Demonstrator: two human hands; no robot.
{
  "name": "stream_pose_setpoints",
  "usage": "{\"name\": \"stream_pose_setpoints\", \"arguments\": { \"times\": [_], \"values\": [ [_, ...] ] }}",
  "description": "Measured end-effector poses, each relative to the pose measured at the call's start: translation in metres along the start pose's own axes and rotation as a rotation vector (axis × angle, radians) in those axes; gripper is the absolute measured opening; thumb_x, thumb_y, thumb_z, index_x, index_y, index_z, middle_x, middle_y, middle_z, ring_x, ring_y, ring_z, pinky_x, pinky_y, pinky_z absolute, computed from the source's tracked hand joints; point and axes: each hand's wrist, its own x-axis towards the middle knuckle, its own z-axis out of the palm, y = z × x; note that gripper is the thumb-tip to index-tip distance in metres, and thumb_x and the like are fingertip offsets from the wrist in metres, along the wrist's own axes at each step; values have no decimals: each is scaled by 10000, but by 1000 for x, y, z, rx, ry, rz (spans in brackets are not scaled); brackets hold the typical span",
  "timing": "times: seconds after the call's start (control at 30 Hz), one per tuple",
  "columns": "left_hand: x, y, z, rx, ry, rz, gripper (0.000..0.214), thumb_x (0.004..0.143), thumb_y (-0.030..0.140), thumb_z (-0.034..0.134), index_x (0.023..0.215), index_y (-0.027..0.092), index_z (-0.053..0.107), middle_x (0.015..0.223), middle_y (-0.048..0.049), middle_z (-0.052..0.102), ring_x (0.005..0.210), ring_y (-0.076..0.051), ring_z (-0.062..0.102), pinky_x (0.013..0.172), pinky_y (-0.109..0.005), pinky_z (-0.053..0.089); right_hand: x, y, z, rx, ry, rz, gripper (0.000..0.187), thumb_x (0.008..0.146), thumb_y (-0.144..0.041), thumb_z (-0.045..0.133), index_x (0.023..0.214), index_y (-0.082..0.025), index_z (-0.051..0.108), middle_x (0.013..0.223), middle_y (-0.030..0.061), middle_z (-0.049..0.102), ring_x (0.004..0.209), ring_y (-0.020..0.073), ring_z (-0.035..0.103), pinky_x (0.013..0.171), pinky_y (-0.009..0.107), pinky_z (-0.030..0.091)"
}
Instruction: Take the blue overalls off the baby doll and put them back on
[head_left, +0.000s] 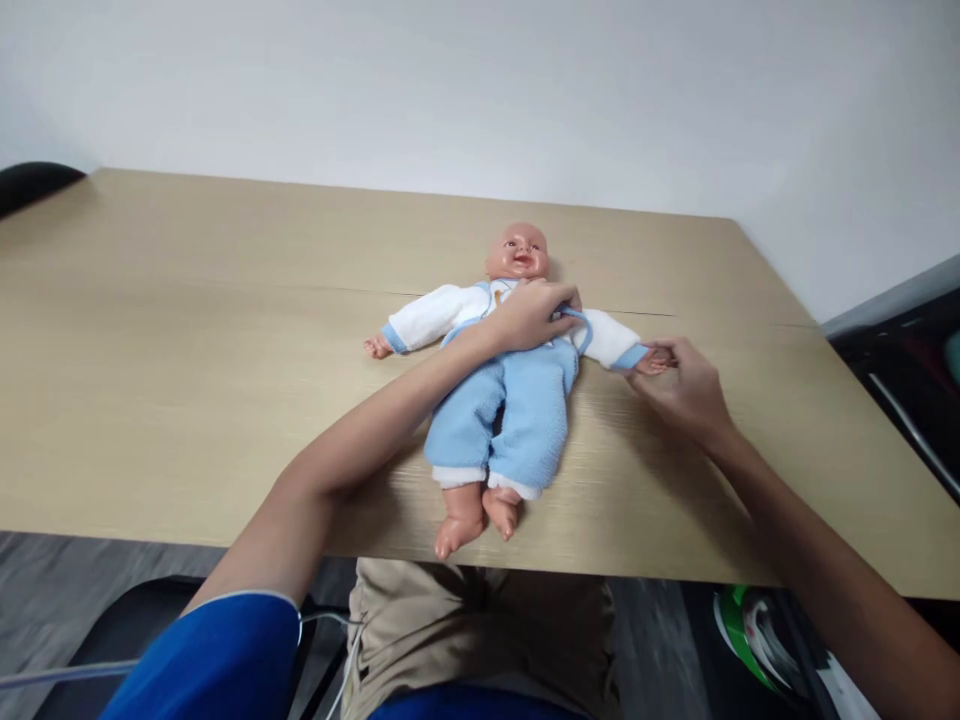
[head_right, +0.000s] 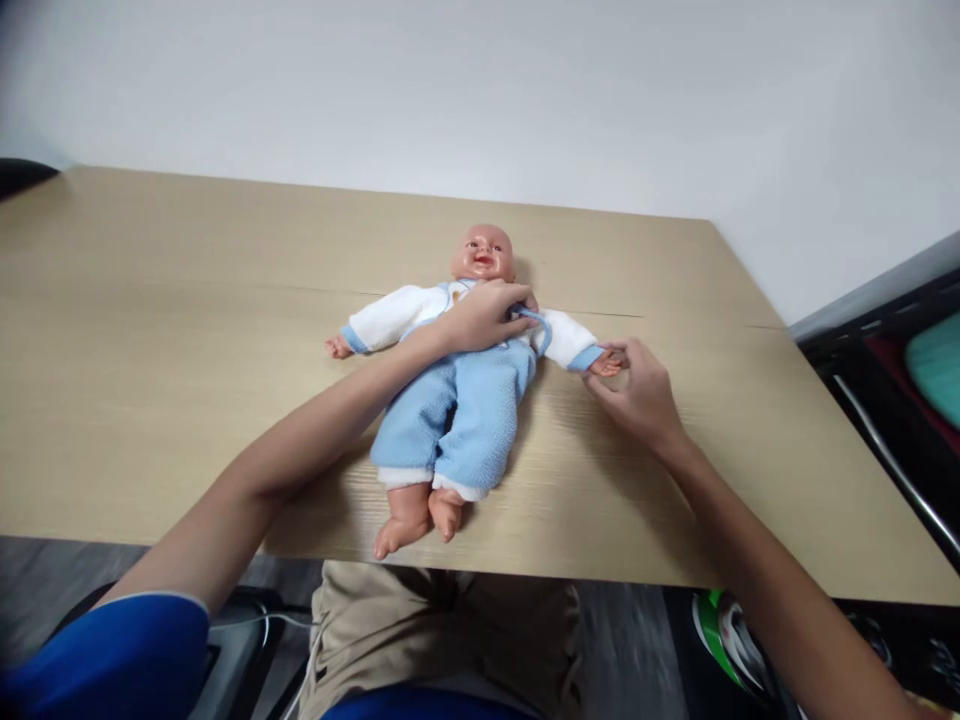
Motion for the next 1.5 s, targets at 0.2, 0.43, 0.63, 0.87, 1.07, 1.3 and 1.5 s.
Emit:
{"name": "stream_pose_setpoints", "arguments": {
  "times": [0.2, 0.43, 0.63, 0.87, 1.07, 1.3, 1.5],
  "values": [
    [-11, -1, 6, -235, 146, 231, 328, 1246, 439, 585, 1344, 182, 764, 1310, -194, 866, 1269, -334, 799, 1153, -465, 585, 48, -23, 21, 470, 123, 19, 583, 789, -478, 1090, 1245, -297, 775, 1269, 88, 890, 1137, 290, 881, 1030, 453, 760],
    [-21, 7, -2, -201, 148, 286, 391, 1287, 457, 515, 1415, 228, 805, 1380, -175, 841, 1349, -328, 792, 1216, -451, 570, 101, -30, 59, 596, 248, -42, 686, 745, -536, 1121, 1287, -301, 772, 1240, 145, 851, 1112, 325, 832, 1001, 519, 719],
    [-29, 15, -7, -118, 137, 265, 444, 1288, 457, 466, 1485, 290, 827, 1497, -157, 811, 1445, -332, 744, 1285, -482, 533, 84, -34, 82, 499, 167, -70, 532, 900, -584, 967, 1303, -349, 713, 1177, 121, 797, 1053, 336, 774, 1002, 556, 667],
    [-38, 15, -8, -175, 203, 172, 462, 1263, 571, 517, 1413, 292, 852, 1417, -182, 804, 1416, -370, 745, 1274, -546, 532, 53, -39, 76, 318, 37, -288, 228, 1041, -473, 791, 1230, -347, 771, 1226, 129, 792, 1171, 389, 748, 1112, 629, 623],
    [-33, 13, -11, -416, 297, -25, 438, 1177, 668, 732, 1180, 233, 778, 1202, -114, 794, 1254, -345, 776, 1124, -519, 604, 35, -63, 84, 325, 95, -239, 296, 1072, -555, 733, 1262, -328, 723, 1329, 140, 737, 1329, 410, 719, 1220, 651, 586],
    [-22, 3, -9, -728, 172, -64, 643, 1158, 820, 650, 886, 248, 540, 925, -47, 673, 980, -234, 702, 997, -424, 583, 35, -84, 94, 804, 50, 284, 449, 1000, -658, 889, 1009, -328, 585, 955, 11, 639, 857, 244, 600, 849, 421, 601],
    [-17, -4, -7, -731, 111, -114, 508, 1213, 702, 588, 973, 257, 541, 1046, -69, 688, 1119, -272, 714, 1080, -451, 612, 39, -75, 97, 628, 131, 257, 372, 1048, -652, 806, 1112, -333, 625, 1086, 59, 752, 1021, 296, 758, 958, 475, 685]
  ]
}}
